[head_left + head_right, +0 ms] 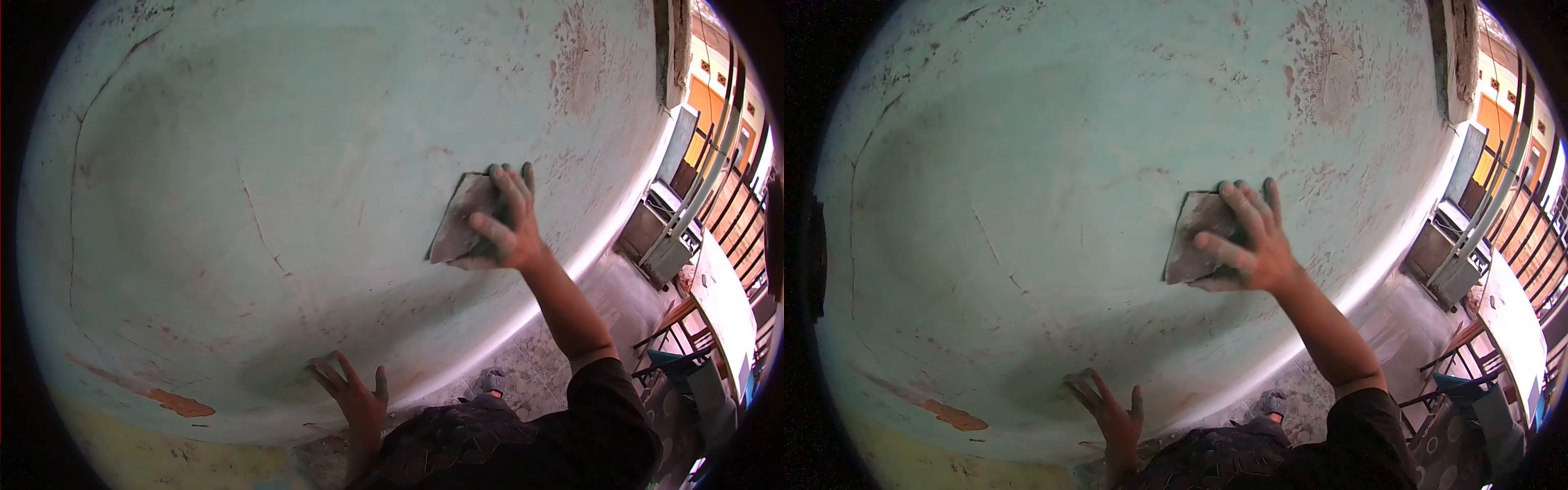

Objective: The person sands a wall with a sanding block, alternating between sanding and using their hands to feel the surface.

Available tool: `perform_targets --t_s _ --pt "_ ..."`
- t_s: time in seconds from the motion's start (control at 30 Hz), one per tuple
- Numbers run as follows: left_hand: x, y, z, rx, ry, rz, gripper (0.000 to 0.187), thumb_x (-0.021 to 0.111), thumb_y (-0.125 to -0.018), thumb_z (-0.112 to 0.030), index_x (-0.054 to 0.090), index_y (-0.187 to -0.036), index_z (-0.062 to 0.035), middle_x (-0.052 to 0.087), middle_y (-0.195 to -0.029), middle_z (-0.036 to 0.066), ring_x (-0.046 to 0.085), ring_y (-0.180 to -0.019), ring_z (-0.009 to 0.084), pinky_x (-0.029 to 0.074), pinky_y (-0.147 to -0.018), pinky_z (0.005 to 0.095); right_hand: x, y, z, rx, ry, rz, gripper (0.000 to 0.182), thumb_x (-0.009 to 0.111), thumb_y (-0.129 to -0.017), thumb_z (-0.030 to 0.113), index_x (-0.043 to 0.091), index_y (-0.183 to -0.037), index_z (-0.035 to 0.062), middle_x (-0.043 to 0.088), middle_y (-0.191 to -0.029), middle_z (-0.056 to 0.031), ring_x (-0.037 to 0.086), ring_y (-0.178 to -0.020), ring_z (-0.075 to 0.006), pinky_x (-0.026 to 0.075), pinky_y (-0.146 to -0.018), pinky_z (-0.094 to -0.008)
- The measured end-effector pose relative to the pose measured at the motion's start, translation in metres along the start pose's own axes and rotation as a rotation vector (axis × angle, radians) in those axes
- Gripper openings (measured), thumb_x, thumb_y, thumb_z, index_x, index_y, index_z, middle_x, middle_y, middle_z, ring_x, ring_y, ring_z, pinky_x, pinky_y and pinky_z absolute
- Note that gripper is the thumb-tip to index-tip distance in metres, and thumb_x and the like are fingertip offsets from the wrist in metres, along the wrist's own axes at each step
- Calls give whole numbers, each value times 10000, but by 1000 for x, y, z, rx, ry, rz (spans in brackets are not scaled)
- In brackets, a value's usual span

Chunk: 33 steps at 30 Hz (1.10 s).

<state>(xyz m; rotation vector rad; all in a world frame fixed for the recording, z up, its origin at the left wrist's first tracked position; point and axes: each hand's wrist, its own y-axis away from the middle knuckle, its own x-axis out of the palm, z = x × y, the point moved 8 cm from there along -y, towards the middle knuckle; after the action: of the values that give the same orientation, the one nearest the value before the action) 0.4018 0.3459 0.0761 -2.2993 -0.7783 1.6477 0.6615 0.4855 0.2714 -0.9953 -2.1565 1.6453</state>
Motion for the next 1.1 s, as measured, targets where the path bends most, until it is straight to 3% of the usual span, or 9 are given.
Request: perform_targets --t_s 0.13,0.33,0.4,0.47,0.73,0.8,0.87,0.93,1.1 --pt "0 1 -1 4 -1 0 902 627 -840 -405 110 -1472 -23 -26 -1489 327 5 -1358 547 149 -1061 633 -21 9 -62 448 -51 -308 1094 790 -590 572 293 -1407 41 278 -1425 -288 281 -1327 -434 257 -1063 -559" --pt "0 0 0 -3 -3 -3 893 624 -845 -403 108 -1477 -39 -33 -1489 327 -2 -1356 550 151 -1064 628 11 17 16 -99 40 46 968 787 -579 585 424 -1349 124 313 -1406 -276 334 -1301 -417 185 -1055 -644" --pt "1 0 1 -10 -3 0 890 623 -847 -399 107 -1477 -41 -36 -1489 327 -3 -1356 550 149 -1064 629 -3 14 -23 83 55 -79 977 796 -591 549 405 -1357 83 319 -1404 -269 339 -1299 -413 227 -1063 -595" --pt "2 1 0 -15 3 12 886 623 -848 -395 107 -1477 -43 -39 -1489 327 -5 -1356 550 148 -1065 629 -12 36 -79 606 -176 -396 1038 784 -650 492 273 -1404 -6 306 -1414 -261 319 -1306 -418 310 -1053 -480" --pt "0 -1 -5 6 -30 -28 902 628 -847 -376 85 -1471 -17 -34 -1486 330 -20 -1357 546 145 -1066 630 21 52 35 112 30 8 998 788 -634 534 324 -1404 102 266 -1436 -279 277 -1332 -425 177 -1090 -577" --pt "-3 -2 -7 -6 -25 -10 906 628 -847 -375 79 -1469 -11 -37 -1485 331 -23 -1356 547 146 -1064 630 6 59 -12 187 1 -120 962 797 -650 488 339 -1387 76 286 -1432 -247 301 -1321 -412 242 -1074 -555" --pt "-1 -2 -5 -12 -15 20 911 629 -848 -374 72 -1468 -6 -39 -1484 332 -26 -1356 547 147 -1063 631 -10 73 -76 732 -258 -471 958 779 -700 411 270 -1413 24 330 -1391 -228 329 -1298 -391 328 -1042 -466" --pt "2 0 -4 13 -55 -16 924 634 -846 -373 59 -1470 -10 -46 -1483 333 -30 -1357 544 148 -1061 631 -25 62 -73 645 39 -357 970 751 -718 428 237 -1421 1 313 -1400 -244 322 -1293 -407 299 -1049 -500" --pt "8 -2 -8 -30 -42 -66 980 656 -828 -400 22 -1475 -26 -59 -1485 326 -46 -1362 535 147 -1064 628 19 83 17 103 51 -14 977 692 -731 576 268 -1426 35 268 -1435 -291 232 -1360 -436 141 -1115 -547"
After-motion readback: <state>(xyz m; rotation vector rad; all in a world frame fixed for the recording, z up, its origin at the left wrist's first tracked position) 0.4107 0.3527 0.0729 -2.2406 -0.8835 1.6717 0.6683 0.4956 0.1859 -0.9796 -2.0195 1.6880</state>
